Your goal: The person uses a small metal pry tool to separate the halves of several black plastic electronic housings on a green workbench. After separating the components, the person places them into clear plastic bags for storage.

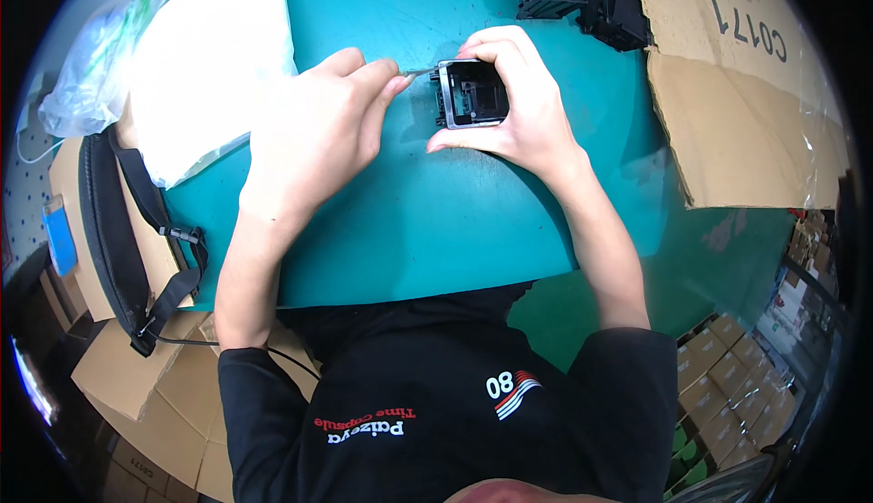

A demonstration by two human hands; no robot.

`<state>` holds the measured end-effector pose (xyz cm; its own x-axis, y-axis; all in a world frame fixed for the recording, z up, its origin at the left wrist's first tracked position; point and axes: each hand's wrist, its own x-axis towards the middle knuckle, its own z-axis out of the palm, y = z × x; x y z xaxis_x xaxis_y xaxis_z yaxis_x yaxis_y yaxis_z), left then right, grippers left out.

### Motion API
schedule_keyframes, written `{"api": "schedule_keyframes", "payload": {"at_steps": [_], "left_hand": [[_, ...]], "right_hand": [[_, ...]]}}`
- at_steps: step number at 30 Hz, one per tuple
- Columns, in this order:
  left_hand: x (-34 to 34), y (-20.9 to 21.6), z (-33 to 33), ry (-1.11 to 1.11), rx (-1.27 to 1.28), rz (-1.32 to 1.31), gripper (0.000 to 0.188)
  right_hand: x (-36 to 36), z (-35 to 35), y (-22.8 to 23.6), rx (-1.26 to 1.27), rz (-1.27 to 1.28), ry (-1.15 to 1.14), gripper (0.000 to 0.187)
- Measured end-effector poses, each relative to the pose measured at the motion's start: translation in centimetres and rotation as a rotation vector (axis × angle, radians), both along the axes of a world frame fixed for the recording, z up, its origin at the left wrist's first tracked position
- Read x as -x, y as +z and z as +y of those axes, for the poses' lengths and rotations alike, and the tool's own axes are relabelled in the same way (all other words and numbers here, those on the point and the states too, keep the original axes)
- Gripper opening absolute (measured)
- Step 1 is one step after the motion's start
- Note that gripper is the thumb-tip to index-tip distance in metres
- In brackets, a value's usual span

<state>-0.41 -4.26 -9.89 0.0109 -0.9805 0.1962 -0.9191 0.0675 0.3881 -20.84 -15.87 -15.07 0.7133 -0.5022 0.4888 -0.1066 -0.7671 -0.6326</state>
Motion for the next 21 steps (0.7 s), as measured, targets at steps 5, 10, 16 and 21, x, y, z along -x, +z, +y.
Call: {"api": "schedule_keyframes", "payload": {"at_steps": [5,10,16,21], "left_hand": [[-0.1,-0.1,0.0,0.018,-0.008,-0.004,0.014],[-1.1,-2.2,-0.4,0.133,0.088,-0.098,0.016],[-0.2,-2.2,1.1,0.122,0.196,0.272,0.013],[0.7,-1.8,1.5,0.058,0.059,0.666,0.019]], "right_hand": [[0.0,0.0,0.0,0.011,-0.008,0.002,0.077],[-0.1,0.0,0.1,0.027,0.001,0.006,0.077],[0.4,0.0,0.3,0.083,-0.082,0.001,0.073],[0.6,1.3,-0.9,-0.609,-0.425,0.078,0.078]]}}
